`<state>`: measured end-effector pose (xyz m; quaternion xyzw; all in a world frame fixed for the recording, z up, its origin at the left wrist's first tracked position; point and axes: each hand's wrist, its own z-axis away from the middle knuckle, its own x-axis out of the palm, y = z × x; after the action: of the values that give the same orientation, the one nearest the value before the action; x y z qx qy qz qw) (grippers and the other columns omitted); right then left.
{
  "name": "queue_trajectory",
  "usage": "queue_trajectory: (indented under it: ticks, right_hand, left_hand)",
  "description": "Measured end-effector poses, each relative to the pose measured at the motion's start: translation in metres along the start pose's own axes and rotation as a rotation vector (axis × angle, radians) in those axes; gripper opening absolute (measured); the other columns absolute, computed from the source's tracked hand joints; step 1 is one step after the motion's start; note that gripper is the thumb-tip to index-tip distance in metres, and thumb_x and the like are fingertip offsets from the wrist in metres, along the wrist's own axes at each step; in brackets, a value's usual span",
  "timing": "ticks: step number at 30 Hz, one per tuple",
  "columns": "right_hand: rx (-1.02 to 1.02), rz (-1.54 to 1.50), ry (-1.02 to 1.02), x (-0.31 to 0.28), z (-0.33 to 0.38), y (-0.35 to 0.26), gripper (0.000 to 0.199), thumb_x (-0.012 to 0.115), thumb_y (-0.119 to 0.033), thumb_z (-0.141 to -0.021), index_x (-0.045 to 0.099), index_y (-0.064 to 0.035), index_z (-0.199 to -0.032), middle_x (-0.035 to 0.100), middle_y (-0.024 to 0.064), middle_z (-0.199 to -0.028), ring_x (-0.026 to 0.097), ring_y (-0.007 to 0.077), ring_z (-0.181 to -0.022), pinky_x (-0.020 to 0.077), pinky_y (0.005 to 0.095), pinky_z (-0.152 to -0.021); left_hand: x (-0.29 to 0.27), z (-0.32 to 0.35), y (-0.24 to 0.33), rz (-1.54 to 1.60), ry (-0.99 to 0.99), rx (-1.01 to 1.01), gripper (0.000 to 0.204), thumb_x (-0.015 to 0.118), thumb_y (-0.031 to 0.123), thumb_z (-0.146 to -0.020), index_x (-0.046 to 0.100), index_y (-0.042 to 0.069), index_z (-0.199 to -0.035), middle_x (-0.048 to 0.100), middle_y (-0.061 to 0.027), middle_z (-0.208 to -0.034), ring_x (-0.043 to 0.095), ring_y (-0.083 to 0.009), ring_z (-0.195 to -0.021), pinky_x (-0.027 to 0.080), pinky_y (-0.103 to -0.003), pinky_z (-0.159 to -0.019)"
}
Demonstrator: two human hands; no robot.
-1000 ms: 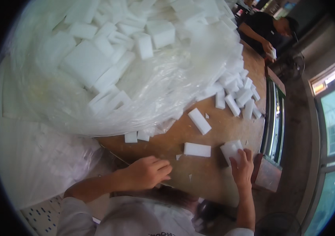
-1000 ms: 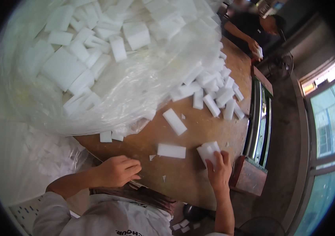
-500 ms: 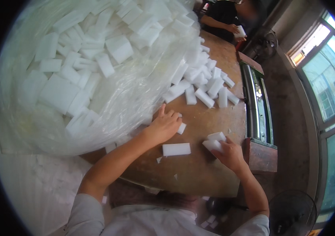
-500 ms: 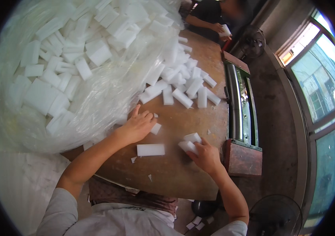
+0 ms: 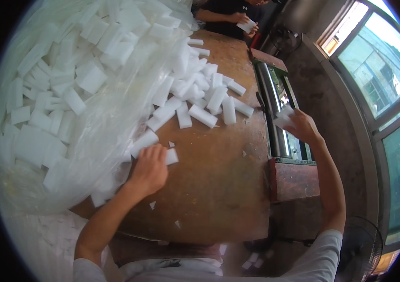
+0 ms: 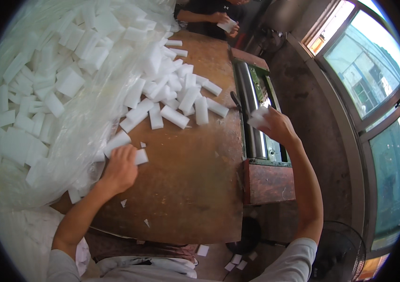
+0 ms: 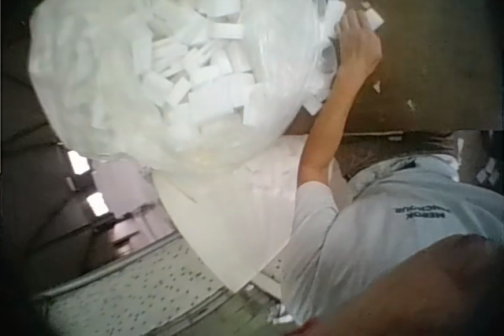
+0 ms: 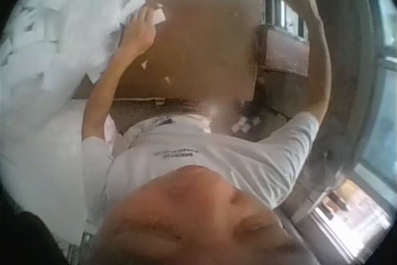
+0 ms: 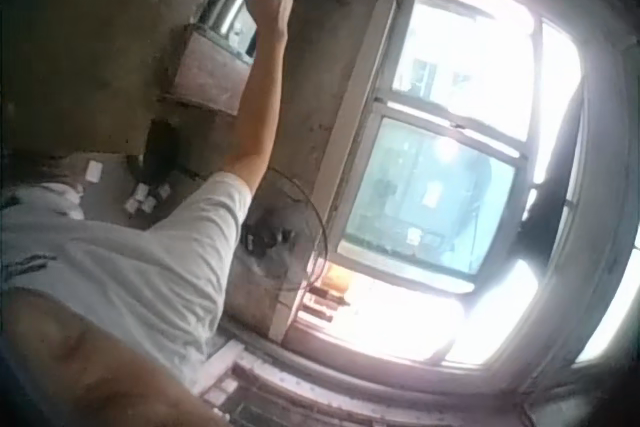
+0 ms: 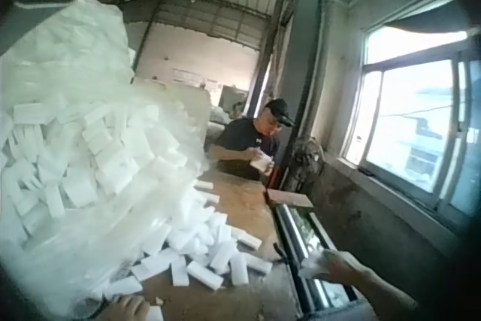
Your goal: The person fastens a strap around their waist, then repeatedly takes foam blocks from a bag and table and fits the foam pieces together by hand.
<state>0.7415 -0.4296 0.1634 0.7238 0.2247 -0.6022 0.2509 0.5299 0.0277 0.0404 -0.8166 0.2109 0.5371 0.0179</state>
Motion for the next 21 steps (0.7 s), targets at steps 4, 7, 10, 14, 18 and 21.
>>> queue_trajectory:
  ticks: [4, 7, 10, 14, 18, 21]
  right_hand:
    - [-0.161, 0.002, -0.087, 0.023, -0.031, 0.002, 0.032, 0.077, -0.028, -0.076, 0.067, -0.0047, -0.095, 0.06, 0.0161, -0.1, 0.061, 0.0355, -0.096, 0.05, 0.0444, -0.083]
    - [-0.171, -0.05, -0.101, 0.038, -0.027, 0.016, 0.031, 0.077, -0.027, -0.076, 0.067, -0.0045, -0.095, 0.061, 0.0167, -0.099, 0.061, 0.0359, -0.095, 0.0501, 0.0447, -0.082]
    - [-0.092, -0.031, -0.119, 0.032, 0.0, 0.033, 0.031, 0.077, -0.027, -0.076, 0.067, -0.0044, -0.095, 0.061, 0.0166, -0.098, 0.062, 0.0358, -0.093, 0.05, 0.0453, -0.081]
    - [0.082, 0.061, -0.246, 0.015, 0.066, 0.067, 0.031, 0.077, -0.025, -0.076, 0.068, -0.0017, -0.095, 0.062, 0.0183, -0.097, 0.063, 0.036, -0.092, 0.0502, 0.0457, -0.082]
    - [0.314, 0.151, 0.023, -0.004, 0.094, 0.021, 0.024, 0.076, -0.021, -0.077, 0.069, 0.0006, -0.086, 0.063, 0.0192, -0.098, 0.065, 0.0347, -0.087, 0.0521, 0.0426, -0.075]
    - [0.498, -0.709, 0.371, 0.01, 0.068, -0.109, 0.029, 0.075, -0.024, -0.084, 0.069, 0.001, -0.096, 0.067, 0.0105, -0.095, 0.063, 0.0191, -0.083, 0.0499, 0.034, -0.07]
  left_hand:
    - [-0.018, 0.027, 0.018, 0.012, -0.147, 0.071, 0.045, 0.058, 0.015, -0.076, 0.05, -0.005, -0.116, 0.051, -0.0209, -0.111, 0.05, -0.0365, -0.1, 0.038, -0.047, -0.087]
    - [-0.018, 0.043, 0.023, 0.055, -0.099, 0.101, 0.055, 0.062, 0.018, -0.076, 0.048, -0.006, -0.122, 0.051, -0.0216, -0.11, 0.05, -0.0386, -0.098, 0.039, -0.049, -0.086]
    - [-0.023, 0.043, 0.028, 0.118, -0.07, -0.038, 0.057, 0.066, 0.019, -0.077, 0.047, -0.005, -0.125, 0.052, -0.0234, -0.111, 0.05, -0.0407, -0.098, 0.039, -0.049, -0.087]
    - [-0.019, 0.042, 0.025, 0.177, 0.125, -0.038, 0.05, 0.065, 0.019, -0.081, 0.05, -0.006, -0.121, 0.052, -0.024, -0.11, 0.051, -0.0404, -0.097, 0.04, -0.048, -0.085]
    - [-0.019, 0.053, 0.008, 0.383, 0.39, -0.177, 0.043, 0.067, 0.019, -0.085, 0.052, -0.005, -0.118, 0.054, -0.0203, -0.106, 0.052, -0.0366, -0.093, 0.043, -0.045, -0.082]
    - [-0.013, 0.049, 0.006, 0.776, 0.331, -0.421, 0.038, 0.066, 0.021, -0.089, 0.053, -0.003, -0.115, 0.055, -0.0177, -0.1, 0.054, -0.0348, -0.089, 0.043, -0.042, -0.078]
